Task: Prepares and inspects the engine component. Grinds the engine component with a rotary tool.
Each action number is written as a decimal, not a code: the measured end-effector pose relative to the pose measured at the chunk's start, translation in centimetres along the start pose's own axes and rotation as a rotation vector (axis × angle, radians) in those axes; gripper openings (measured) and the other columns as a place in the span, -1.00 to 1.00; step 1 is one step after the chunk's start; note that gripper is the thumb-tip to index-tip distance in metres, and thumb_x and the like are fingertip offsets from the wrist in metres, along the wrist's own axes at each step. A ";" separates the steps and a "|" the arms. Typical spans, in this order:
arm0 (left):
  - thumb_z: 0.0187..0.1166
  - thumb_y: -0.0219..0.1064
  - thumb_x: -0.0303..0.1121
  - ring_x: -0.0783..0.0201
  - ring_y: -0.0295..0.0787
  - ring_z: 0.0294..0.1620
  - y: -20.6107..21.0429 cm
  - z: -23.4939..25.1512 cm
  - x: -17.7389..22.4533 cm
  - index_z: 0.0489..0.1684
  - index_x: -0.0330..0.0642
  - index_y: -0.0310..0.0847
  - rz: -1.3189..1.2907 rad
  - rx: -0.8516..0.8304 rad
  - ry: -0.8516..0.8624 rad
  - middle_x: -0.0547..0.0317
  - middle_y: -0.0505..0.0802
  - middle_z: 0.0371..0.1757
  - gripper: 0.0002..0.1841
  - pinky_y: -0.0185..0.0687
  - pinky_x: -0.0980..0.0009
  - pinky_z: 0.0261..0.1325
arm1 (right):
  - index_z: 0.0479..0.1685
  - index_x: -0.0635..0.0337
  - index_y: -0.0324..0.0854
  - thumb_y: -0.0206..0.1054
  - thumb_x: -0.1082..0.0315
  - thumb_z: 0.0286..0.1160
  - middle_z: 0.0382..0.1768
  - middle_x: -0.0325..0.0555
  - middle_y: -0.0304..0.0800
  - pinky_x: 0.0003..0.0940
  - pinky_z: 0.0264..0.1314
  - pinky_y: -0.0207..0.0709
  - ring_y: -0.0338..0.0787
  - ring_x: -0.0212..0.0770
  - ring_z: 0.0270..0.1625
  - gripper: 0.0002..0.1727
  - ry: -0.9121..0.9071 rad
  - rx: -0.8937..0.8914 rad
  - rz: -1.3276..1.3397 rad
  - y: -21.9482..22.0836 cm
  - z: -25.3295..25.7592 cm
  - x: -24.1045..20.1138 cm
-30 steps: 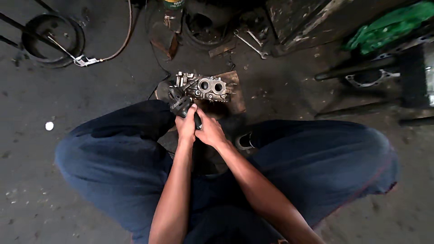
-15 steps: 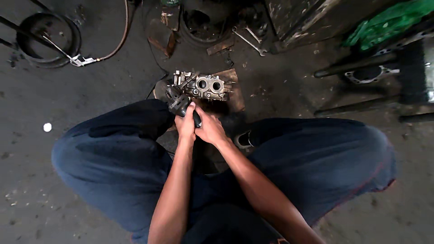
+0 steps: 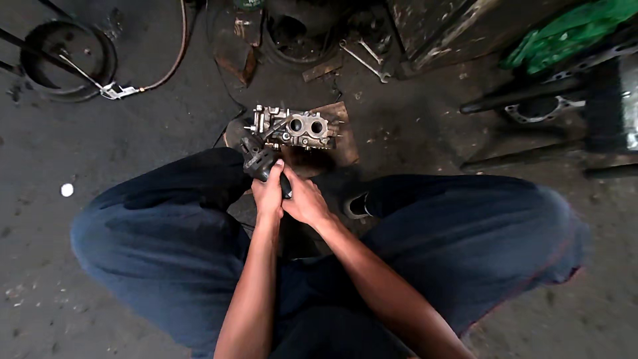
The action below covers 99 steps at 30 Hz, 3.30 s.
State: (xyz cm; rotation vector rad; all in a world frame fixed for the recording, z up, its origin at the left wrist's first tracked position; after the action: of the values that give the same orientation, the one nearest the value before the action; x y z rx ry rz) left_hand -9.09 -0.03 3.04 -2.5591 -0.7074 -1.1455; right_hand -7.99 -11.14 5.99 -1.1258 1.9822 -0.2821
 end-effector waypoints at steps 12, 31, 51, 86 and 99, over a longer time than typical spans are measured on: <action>0.49 0.53 -0.09 0.23 0.86 0.11 1.3 -3.0 4.4 0.55 -0.19 0.43 0.003 -0.192 0.217 0.02 0.85 0.16 -0.32 0.83 0.20 0.19 | 0.80 -0.19 0.25 0.69 0.04 0.11 0.19 0.01 0.83 0.08 0.30 0.69 0.83 -0.05 0.20 0.06 -0.215 0.177 0.290 -3.3 -1.8 0.7; 0.35 0.57 0.19 0.05 0.82 0.20 14.4 -8.5 2.8 0.45 -0.14 0.57 0.826 -0.441 0.401 -0.01 0.88 0.07 -0.23 0.66 -0.12 0.36 | 0.59 0.40 0.25 0.52 0.38 0.22 0.26 0.07 0.69 -0.34 0.38 0.66 0.74 -0.29 0.28 -0.16 -0.217 0.731 1.120 -6.3 -4.2 11.3; 0.57 0.44 -0.04 -0.01 0.80 0.23 13.7 -4.4 -0.5 0.39 -0.23 0.57 0.792 -0.370 0.269 -0.12 0.85 0.13 -0.45 0.66 -0.09 0.36 | 0.53 0.26 0.41 0.27 0.37 0.59 0.16 0.04 0.75 -0.32 0.25 0.69 0.78 -0.29 0.16 -0.49 0.032 0.418 1.130 -3.7 0.1 12.6; 0.60 0.41 -0.01 -0.06 0.77 0.26 14.4 -4.0 -0.1 0.47 -0.23 0.51 0.743 -0.393 0.258 -0.18 0.81 0.20 -0.41 0.66 -0.17 0.33 | 0.54 0.14 0.45 0.25 0.33 0.70 0.17 0.02 0.76 -0.20 0.23 0.70 0.78 -0.21 0.18 -0.55 0.101 0.391 1.081 -5.1 0.2 12.5; 0.59 0.43 -0.03 -0.02 0.78 0.26 14.4 -4.5 -0.3 0.52 -0.21 0.46 0.689 -0.383 0.236 -0.15 0.82 0.21 -0.38 0.67 -0.13 0.33 | 0.46 0.16 0.49 0.29 0.34 0.63 0.10 0.02 0.79 -0.20 0.17 0.73 0.81 -0.21 0.11 -0.57 0.111 0.369 1.048 -5.6 -0.3 12.6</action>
State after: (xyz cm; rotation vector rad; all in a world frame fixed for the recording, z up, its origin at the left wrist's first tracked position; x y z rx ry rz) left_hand -4.53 -14.21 5.38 -2.5386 0.4676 -1.3647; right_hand -8.11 -24.45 2.32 0.2232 2.2152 -0.1302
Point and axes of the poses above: each hand's wrist, its own z-axis towards the middle knuckle, its own y-axis out of the palm, x = y × z, the point moved 9 cm from there along z, towards the middle knuckle
